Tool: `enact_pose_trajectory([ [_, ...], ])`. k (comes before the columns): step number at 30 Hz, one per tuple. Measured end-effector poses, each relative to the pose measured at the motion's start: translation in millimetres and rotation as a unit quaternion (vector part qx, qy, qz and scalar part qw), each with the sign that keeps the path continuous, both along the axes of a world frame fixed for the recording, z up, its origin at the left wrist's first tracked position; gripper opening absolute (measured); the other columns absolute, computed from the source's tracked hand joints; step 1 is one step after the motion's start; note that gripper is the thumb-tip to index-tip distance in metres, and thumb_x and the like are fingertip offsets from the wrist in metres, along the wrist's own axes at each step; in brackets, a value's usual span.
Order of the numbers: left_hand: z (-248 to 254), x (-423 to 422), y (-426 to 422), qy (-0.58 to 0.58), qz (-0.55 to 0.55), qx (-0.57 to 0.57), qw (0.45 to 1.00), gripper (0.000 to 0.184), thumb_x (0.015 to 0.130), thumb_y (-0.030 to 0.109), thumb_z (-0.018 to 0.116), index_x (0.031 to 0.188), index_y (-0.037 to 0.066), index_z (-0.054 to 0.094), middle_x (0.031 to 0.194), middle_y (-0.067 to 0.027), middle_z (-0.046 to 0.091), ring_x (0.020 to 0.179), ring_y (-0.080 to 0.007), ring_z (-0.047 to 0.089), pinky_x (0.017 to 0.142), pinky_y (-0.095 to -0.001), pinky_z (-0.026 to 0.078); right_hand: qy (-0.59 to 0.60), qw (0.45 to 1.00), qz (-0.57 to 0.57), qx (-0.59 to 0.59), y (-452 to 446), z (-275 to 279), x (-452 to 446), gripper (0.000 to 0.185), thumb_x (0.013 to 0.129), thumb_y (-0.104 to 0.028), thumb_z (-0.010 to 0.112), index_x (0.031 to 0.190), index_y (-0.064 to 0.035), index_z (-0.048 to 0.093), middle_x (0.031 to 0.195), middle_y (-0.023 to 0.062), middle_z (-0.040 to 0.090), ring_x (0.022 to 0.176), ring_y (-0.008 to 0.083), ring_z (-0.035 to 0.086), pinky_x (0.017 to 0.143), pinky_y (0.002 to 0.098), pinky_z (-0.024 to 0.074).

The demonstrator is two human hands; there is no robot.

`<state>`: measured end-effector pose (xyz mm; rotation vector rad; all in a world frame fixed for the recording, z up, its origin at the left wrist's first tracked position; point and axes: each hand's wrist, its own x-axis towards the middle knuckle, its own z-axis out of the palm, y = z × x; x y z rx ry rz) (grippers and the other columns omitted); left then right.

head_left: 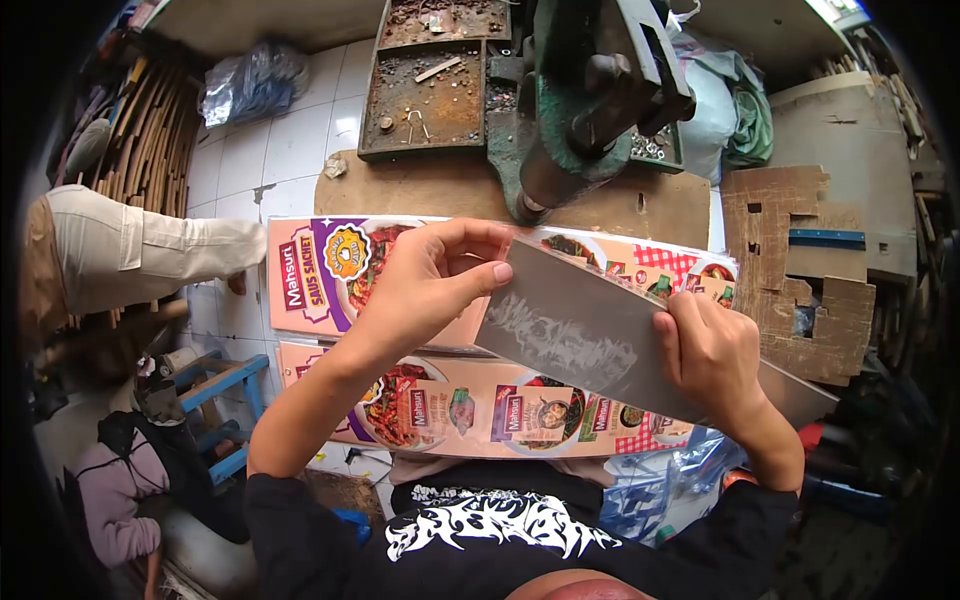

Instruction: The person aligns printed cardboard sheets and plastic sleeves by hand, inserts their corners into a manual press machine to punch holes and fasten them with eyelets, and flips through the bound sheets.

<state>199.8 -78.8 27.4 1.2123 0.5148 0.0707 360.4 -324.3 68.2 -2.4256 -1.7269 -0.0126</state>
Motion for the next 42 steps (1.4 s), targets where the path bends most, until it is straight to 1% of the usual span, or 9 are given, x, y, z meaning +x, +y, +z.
enact_pose_trajectory([
  [5,0.1,6.4,2.2,0.049,0.008,0.071,0.996,0.027,0.086,0.002,0.07,0.112,-0.004,0.062,0.1,-0.008,0.067,0.089,-0.0116,0.064,0.081,-0.0245,0.052,-0.06,0.997,0.034,0.016,8.9,3.4,17.1,0.022,0.091,-0.026,0.061,0.077,-0.0103,0.053,0.062,0.0044,0.049,0.05,0.0216,0.053,0.046,0.0339,0.0407],
  [7,1.1,7.1,3.4,0.012,0.018,0.094,0.995,0.028,0.087,0.003,0.068,0.114,-0.003,0.061,0.096,-0.0057,0.066,0.08,-0.0063,0.062,0.052,-0.0173,0.046,-0.06,0.997,0.045,0.037,10.9,5.9,19.1,0.022,0.092,-0.026,0.061,0.078,-0.0108,0.054,0.063,0.0041,0.049,0.05,0.0218,0.052,0.047,0.0333,0.0403],
  [12,3.8,18.7,7.4,0.039,0.001,0.099,0.994,0.029,0.089,0.005,0.067,0.115,-0.004,0.06,0.096,-0.0054,0.065,0.086,-0.0077,0.06,0.078,-0.0215,0.049,0.059,0.998,0.021,-0.001,14.7,-1.2,34.1,0.024,0.095,-0.027,0.056,0.08,-0.0088,0.053,0.062,0.0073,0.053,0.05,0.0267,0.055,0.047,0.0381,0.0408],
  [17,2.1,26.2,4.1,0.043,0.034,0.072,0.996,0.033,0.09,0.009,0.067,0.118,-0.005,0.058,0.095,-0.0066,0.066,0.084,-0.0081,0.061,0.075,-0.0212,0.05,0.163,0.986,-0.019,0.004,17.7,-12.2,35.4,0.028,0.1,-0.025,0.048,0.08,-0.0052,0.05,0.06,0.0149,0.055,0.053,0.0361,0.056,0.051,0.046,0.042],
  [20,0.6,34.6,3.9,0.019,0.056,0.146,0.988,0.035,0.089,0.009,0.067,0.12,-0.005,0.059,0.094,-0.0075,0.067,0.083,-0.0092,0.063,0.071,-0.0219,0.051,0.178,0.983,-0.054,0.006,20.2,-12.9,36.2,0.029,0.101,-0.025,0.046,0.081,-0.0044,0.049,0.06,0.0178,0.054,0.055,0.0393,0.056,0.053,0.048,0.0413],
  [25,-3.5,44.1,1.2,-0.016,0.072,0.205,0.976,0.031,0.087,0.007,0.067,0.116,-0.002,0.065,0.093,-0.0072,0.069,0.083,-0.0102,0.064,0.072,-0.0242,0.052,0.177,0.981,-0.078,0.004,21.0,-17.9,35.8,0.031,0.102,-0.026,0.044,0.081,-0.0039,0.048,0.059,0.0204,0.054,0.057,0.0417,0.055,0.054,0.05,0.0405],
  [31,-0.5,45.8,-7.3,-0.04,0.081,0.282,0.955,0.014,0.087,0.004,0.066,0.1,-0.001,0.069,0.087,-0.0021,0.069,0.078,-0.0061,0.062,0.071,-0.0211,0.049,0.167,0.982,-0.085,0.011,20.1,-18.0,33.5,0.033,0.103,-0.028,0.043,0.081,-0.0038,0.048,0.058,0.0215,0.053,0.056,0.0434,0.055,0.053,0.0508,0.0407],
  [36,9.7,52.0,-15.1,-0.004,0.116,0.362,0.925,0.013,0.086,0.003,0.068,0.098,-0.004,0.07,0.084,-0.0039,0.071,0.075,-0.0056,0.062,0.069,-0.0216,0.049,0.16,0.982,-0.1,0.004,17.9,-19.8,35.5,0.033,0.102,-0.03,0.042,0.084,-0.0038,0.05,0.061,0.0229,0.057,0.06,0.0446,0.058,0.057,0.0541,0.0441],
  [42,-3.3,53.5,-22.2,-0.065,0.159,0.363,0.916,0.012,0.084,-0.001,0.066,0.094,-0.006,0.068,0.08,-0.0091,0.068,0.07,-0.0103,0.064,0.064,-0.0253,0.051,0.183,0.978,-0.104,-0.003,15.2,-18.9,36.3,0.034,0.102,-0.03,0.042,0.085,-0.0025,0.05,0.063,0.0242,0.058,0.062,0.0449,0.058,0.06,0.0555,0.0435],
])
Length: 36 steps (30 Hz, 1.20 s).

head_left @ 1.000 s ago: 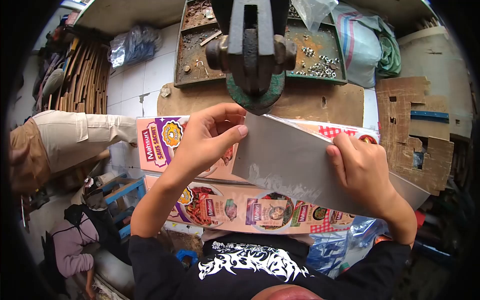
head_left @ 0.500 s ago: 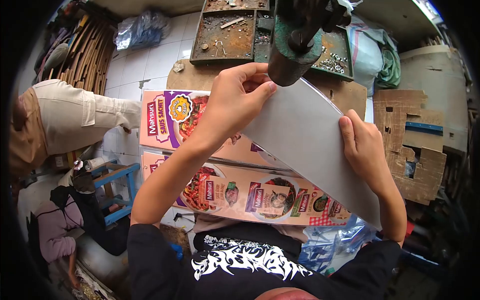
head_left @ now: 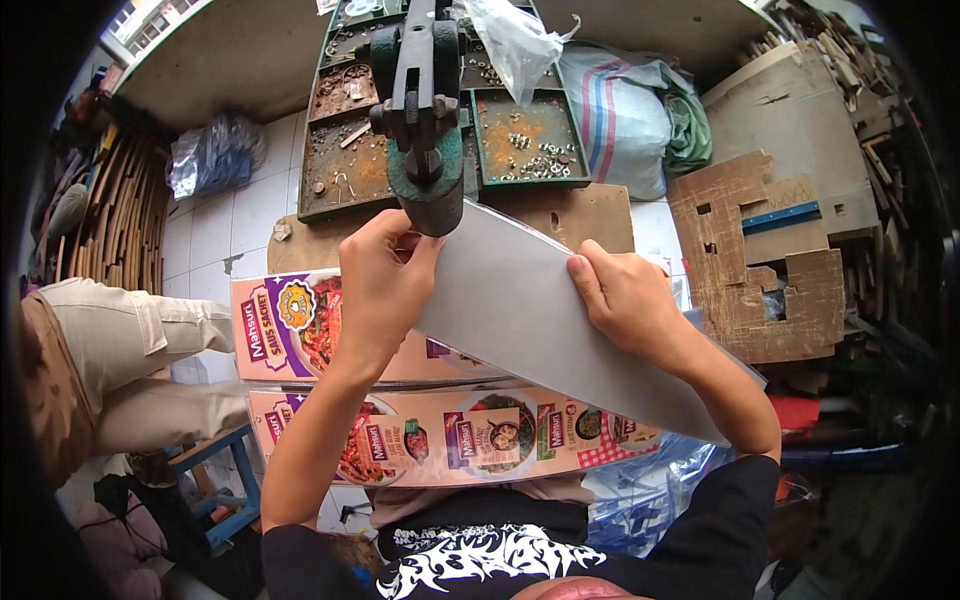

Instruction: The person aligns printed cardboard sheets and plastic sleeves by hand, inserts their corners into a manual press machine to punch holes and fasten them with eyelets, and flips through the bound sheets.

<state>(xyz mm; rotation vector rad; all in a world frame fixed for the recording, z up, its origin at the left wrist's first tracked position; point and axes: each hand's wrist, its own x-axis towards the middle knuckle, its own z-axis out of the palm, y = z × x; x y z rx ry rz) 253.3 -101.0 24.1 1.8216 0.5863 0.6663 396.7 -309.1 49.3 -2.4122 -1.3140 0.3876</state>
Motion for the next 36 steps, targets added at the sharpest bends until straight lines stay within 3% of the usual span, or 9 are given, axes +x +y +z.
enact_pose_trajectory([
  [22,2.3,-1.6,-4.5,-0.003,0.008,0.026,1.0,0.009,0.083,-0.003,0.066,0.09,-0.008,0.066,0.082,-0.0101,0.068,0.068,-0.0106,0.063,0.063,-0.0256,0.05,0.036,0.999,0.003,0.021,-1.8,-6.2,-0.9,0.033,0.101,-0.03,0.042,0.086,-0.0029,0.053,0.069,0.0236,0.061,0.066,0.0447,0.06,0.062,0.0541,0.0447],
  [34,-4.6,-3.3,4.7,0.01,-0.003,0.056,0.998,0.011,0.081,-0.001,0.067,0.091,-0.006,0.069,0.081,-0.0125,0.067,0.064,-0.0161,0.063,0.062,-0.0285,0.05,0.05,0.999,-0.007,-0.002,2.8,-14.3,-3.2,0.037,0.102,-0.032,0.04,0.085,-0.0018,0.053,0.071,0.0253,0.061,0.069,0.0467,0.059,0.064,0.0557,0.0439],
  [36,-5.5,-4.9,7.7,0.024,-0.008,0.058,0.998,0.011,0.082,-0.001,0.067,0.093,-0.005,0.07,0.08,-0.0076,0.068,0.068,-0.0116,0.063,0.064,-0.0259,0.05,0.047,0.999,-0.012,0.004,2.3,-15.5,-3.8,0.038,0.102,-0.032,0.04,0.084,-0.0009,0.052,0.07,0.0262,0.06,0.069,0.0468,0.059,0.064,0.0553,0.0433],
])
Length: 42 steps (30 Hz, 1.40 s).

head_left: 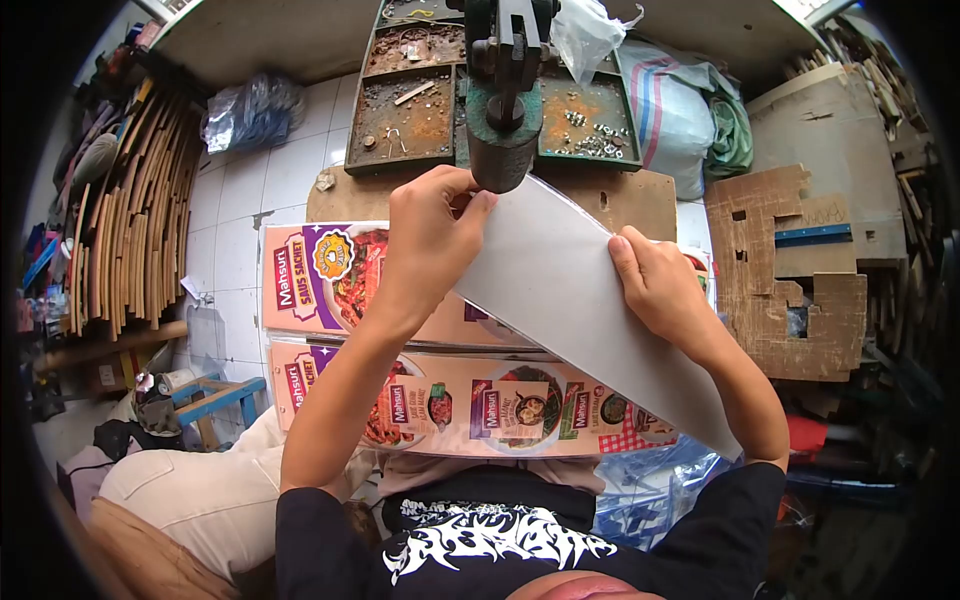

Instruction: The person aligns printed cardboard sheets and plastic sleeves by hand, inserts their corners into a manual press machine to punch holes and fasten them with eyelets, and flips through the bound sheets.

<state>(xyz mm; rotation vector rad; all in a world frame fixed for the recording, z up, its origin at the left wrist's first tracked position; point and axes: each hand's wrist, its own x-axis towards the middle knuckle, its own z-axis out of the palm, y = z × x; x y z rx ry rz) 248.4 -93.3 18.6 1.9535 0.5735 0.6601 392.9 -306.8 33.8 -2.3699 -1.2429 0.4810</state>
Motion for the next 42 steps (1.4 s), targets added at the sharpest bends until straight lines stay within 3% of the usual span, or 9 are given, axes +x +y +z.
enact_pose_trajectory([
  [5,3.9,-2.8,8.1,0.011,-0.025,-0.031,0.999,0.013,0.084,0.0,0.068,0.097,-0.003,0.07,0.082,-0.0034,0.069,0.074,-0.0073,0.063,0.068,-0.0228,0.05,0.015,1.0,-0.003,-0.004,0.3,4.2,-0.3,0.036,0.102,-0.031,0.041,0.084,-0.0016,0.051,0.067,0.0254,0.059,0.065,0.0453,0.058,0.062,0.0541,0.0419],
  [15,11.8,-30.0,12.8,0.015,-0.077,-0.347,0.935,0.03,0.087,0.005,0.068,0.115,-0.005,0.065,0.105,-0.0103,0.069,0.089,-0.0101,0.064,0.08,-0.0222,0.052,0.012,1.0,0.024,0.005,-10.3,12.3,-16.6,0.035,0.103,-0.027,0.04,0.08,-0.0023,0.048,0.058,0.0204,0.052,0.055,0.0407,0.052,0.054,0.0472,0.0379],
  [19,8.5,-40.1,4.9,-0.032,-0.12,-0.475,0.871,0.035,0.089,0.009,0.068,0.12,-0.006,0.061,0.109,-0.0123,0.067,0.092,-0.0132,0.065,0.083,-0.0249,0.053,0.019,0.997,0.06,0.049,-20.1,14.3,-22.0,0.036,0.104,-0.026,0.038,0.087,0.0003,0.056,0.066,0.0204,0.054,0.059,0.0306,0.052,0.06,0.0384,0.0408],
  [21,4.6,-40.8,1.4,-0.068,-0.139,-0.55,0.821,0.037,0.091,0.011,0.065,0.122,-0.006,0.059,0.108,-0.0131,0.067,0.093,-0.015,0.065,0.086,-0.0286,0.054,0.135,0.991,0.003,0.021,-35.5,-3.6,-15.7,0.04,0.104,-0.028,0.036,0.093,0.0024,0.06,0.069,0.0151,0.057,0.064,0.0203,0.053,0.064,0.0322,0.0415],
  [24,12.5,-40.0,-7.3,-0.082,-0.152,-0.517,0.838,0.035,0.093,0.01,0.061,0.123,-0.006,0.058,0.108,-0.0144,0.067,0.095,-0.0182,0.067,0.09,-0.032,0.054,0.35,0.935,-0.065,-0.011,-39.5,-0.1,-16.9,0.047,0.104,-0.033,0.036,0.09,0.004,0.06,0.073,0.0041,0.059,0.069,0.0106,0.051,0.066,0.0278,0.0404],
  [28,16.1,-36.0,-18.3,-0.088,-0.155,-0.432,0.884,0.032,0.093,0.006,0.061,0.122,-0.006,0.059,0.108,-0.0143,0.068,0.098,-0.0189,0.067,0.092,-0.0316,0.054,0.624,0.767,-0.114,-0.095,-59.0,-27.8,3.3,0.044,0.097,-0.044,0.047,0.079,-0.0053,0.054,0.052,0.0009,0.041,0.04,0.0097,0.037,0.036,0.0242,0.0259],
  [34,15.2,-34.9,-29.0,-0.078,-0.11,-0.337,0.932,0.027,0.091,0.007,0.064,0.114,-0.007,0.064,0.103,-0.0134,0.071,0.095,-0.0144,0.067,0.086,-0.0255,0.053,0.737,0.67,-0.088,-0.014,-60.2,-30.2,0.4,0.041,0.098,-0.041,0.047,0.079,-0.0048,0.054,0.052,0.0008,0.04,0.04,0.0093,0.037,0.036,0.0234,0.0247],
  [37,12.6,-38.6,-37.6,-0.064,-0.093,-0.357,0.927,0.028,0.091,0.008,0.064,0.114,-0.008,0.064,0.103,-0.0127,0.071,0.093,-0.0137,0.067,0.084,-0.0246,0.052,0.712,0.695,-0.097,-0.006,-59.8,-27.8,-0.1,0.039,0.098,-0.039,0.047,0.08,-0.0046,0.054,0.051,0.0007,0.039,0.04,0.0091,0.037,0.035,0.0229,0.0242],
  [42,15.8,-47.9,-71.8,-0.183,-0.115,-0.518,0.828,0.037,0.098,0.01,0.054,0.13,-0.008,0.053,0.122,-0.0165,0.063,0.108,-0.0168,0.062,0.095,-0.03,0.05,0.494,0.86,-0.119,-0.033,-53.2,-9.3,-3.3,0.042,0.102,-0.035,0.039,0.09,-0.0013,0.062,0.07,0.0023,0.057,0.063,0.0077,0.05,0.058,0.024,0.0387],
])
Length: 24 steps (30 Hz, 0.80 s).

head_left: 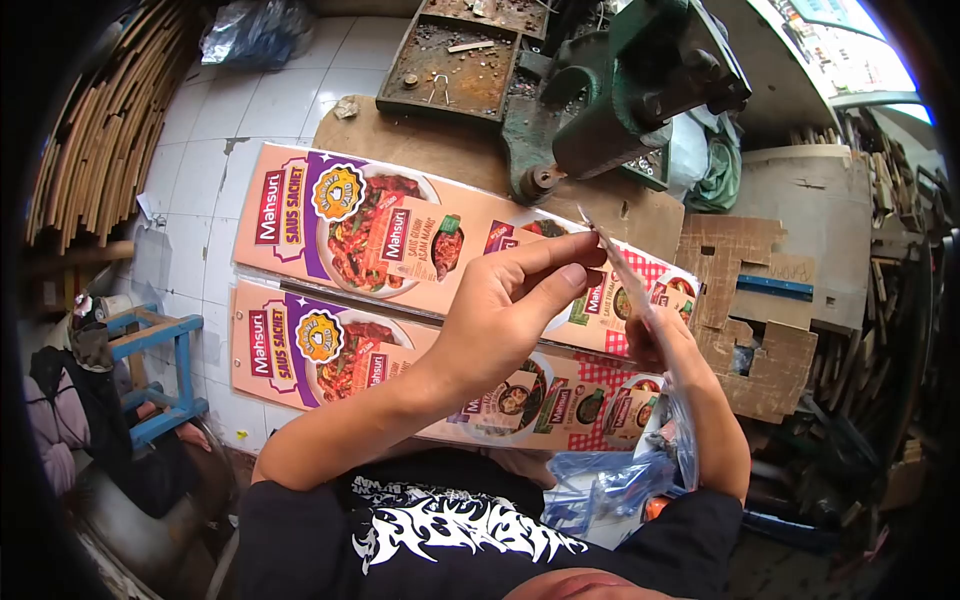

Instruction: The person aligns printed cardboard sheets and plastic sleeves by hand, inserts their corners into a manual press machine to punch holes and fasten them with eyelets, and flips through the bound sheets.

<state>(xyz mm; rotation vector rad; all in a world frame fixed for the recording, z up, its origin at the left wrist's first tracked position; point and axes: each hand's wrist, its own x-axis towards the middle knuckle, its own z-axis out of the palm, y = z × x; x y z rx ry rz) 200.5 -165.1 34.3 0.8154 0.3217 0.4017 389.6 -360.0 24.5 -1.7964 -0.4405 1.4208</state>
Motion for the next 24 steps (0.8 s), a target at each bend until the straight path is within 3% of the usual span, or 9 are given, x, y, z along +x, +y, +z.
enact_pose_trajectory([
  [1,2.3,-1.2,-1.1,-0.03,-0.013,-0.098,0.995,0.039,0.099,0.011,0.052,0.132,-0.009,0.051,0.125,-0.016,0.061,0.11,-0.0151,0.06,0.096,-0.0288,0.048,-0.064,0.998,0.019,0.01,9.8,13.0,-6.7,0.044,0.103,-0.032,0.036,0.096,0.0013,0.063,0.079,0.0019,0.062,0.075,0.0063,0.053,0.068,0.0242,0.041],
  [4,-0.1,-0.8,1.8,-0.031,-0.025,-0.153,0.987,0.044,0.101,0.019,0.047,0.136,-0.008,0.046,0.125,-0.0145,0.06,0.112,-0.0155,0.059,0.1,-0.03,0.046,-0.164,0.986,0.001,0.034,6.8,1.7,-1.8,0.045,0.104,-0.031,0.036,0.102,0.0048,0.063,0.078,0.0037,0.062,0.077,0.0076,0.053,0.07,0.0246,0.0413],
  [6,0.9,-0.4,5.8,-0.007,-0.024,-0.197,0.98,0.044,0.101,0.024,0.047,0.133,-0.005,0.05,0.118,-0.0115,0.062,0.107,-0.0143,0.06,0.095,-0.028,0.048,-0.243,0.964,0.098,0.052,7.6,2.4,9.8,0.046,0.104,-0.03,0.035,0.096,0.0073,0.061,0.075,0.0056,0.059,0.072,0.0106,0.051,0.068,0.0278,0.0403],
  [9,-6.6,1.9,15.0,-0.014,-0.044,-0.221,0.974,0.04,0.1,0.024,0.048,0.128,-0.004,0.053,0.115,-0.0091,0.063,0.105,-0.0129,0.061,0.092,-0.0275,0.049,-0.295,0.95,0.063,0.085,20.5,8.1,-1.0,0.046,0.104,-0.028,0.035,0.084,0.0069,0.056,0.068,0.0078,0.053,0.066,0.0138,0.047,0.063,0.0324,0.038],
  [12,-5.0,5.7,27.4,0.004,-0.06,-0.233,0.971,0.038,0.098,0.024,0.051,0.127,-0.002,0.054,0.112,-0.0066,0.064,0.1,-0.0116,0.062,0.089,-0.0259,0.049,-0.356,0.926,0.097,0.085,17.5,-5.8,15.7,0.045,0.104,-0.027,0.036,0.079,0.0057,0.053,0.063,0.0097,0.049,0.061,0.0162,0.044,0.06,0.0364,0.0359],
  [17,-12.5,11.1,42.3,0.015,-0.071,-0.25,0.965,0.042,0.096,0.022,0.055,0.13,-0.002,0.052,0.113,-0.0064,0.064,0.1,-0.0109,0.063,0.088,-0.0251,0.049,-0.39,0.912,0.078,0.103,37.1,-5.1,12.9,0.042,0.103,-0.027,0.037,0.079,0.005,0.05,0.06,0.0137,0.042,0.055,0.0176,0.038,0.055,0.0369,0.0336],
  [18,-10.4,10.4,44.7,0.01,-0.079,-0.241,0.967,0.044,0.095,0.022,0.055,0.133,-0.001,0.05,0.117,-0.007,0.063,0.105,-0.0122,0.061,0.091,-0.0269,0.049,-0.398,0.909,0.063,0.107,41.0,-4.2,11.7,0.042,0.103,-0.027,0.038,0.078,0.0043,0.048,0.059,0.0144,0.039,0.054,0.0176,0.036,0.054,0.0368,0.0322],
  [19,-8.3,9.7,46.8,0.006,-0.087,-0.232,0.969,0.048,0.095,0.022,0.055,0.136,0.001,0.048,0.122,-0.0077,0.062,0.111,-0.0135,0.06,0.093,-0.0286,0.048,-0.398,0.909,0.065,0.106,41.3,-3.8,15.2,0.042,0.103,-0.027,0.038,0.078,0.0043,0.048,0.059,0.0144,0.039,0.054,0.0176,0.036,0.054,0.0368,0.0322],
  [24,-7.1,7.8,50.4,0.025,-0.08,-0.211,0.974,0.054,0.09,0.018,0.057,0.14,0.001,0.044,0.122,-0.007,0.061,0.108,-0.0135,0.061,0.089,-0.0287,0.049,-0.415,0.9,0.119,0.063,47.9,2.1,25.6,0.041,0.103,-0.027,0.039,0.074,0.0014,0.04,0.06,0.0119,0.028,0.053,0.0158,0.03,0.05,0.0356,0.0282],
])
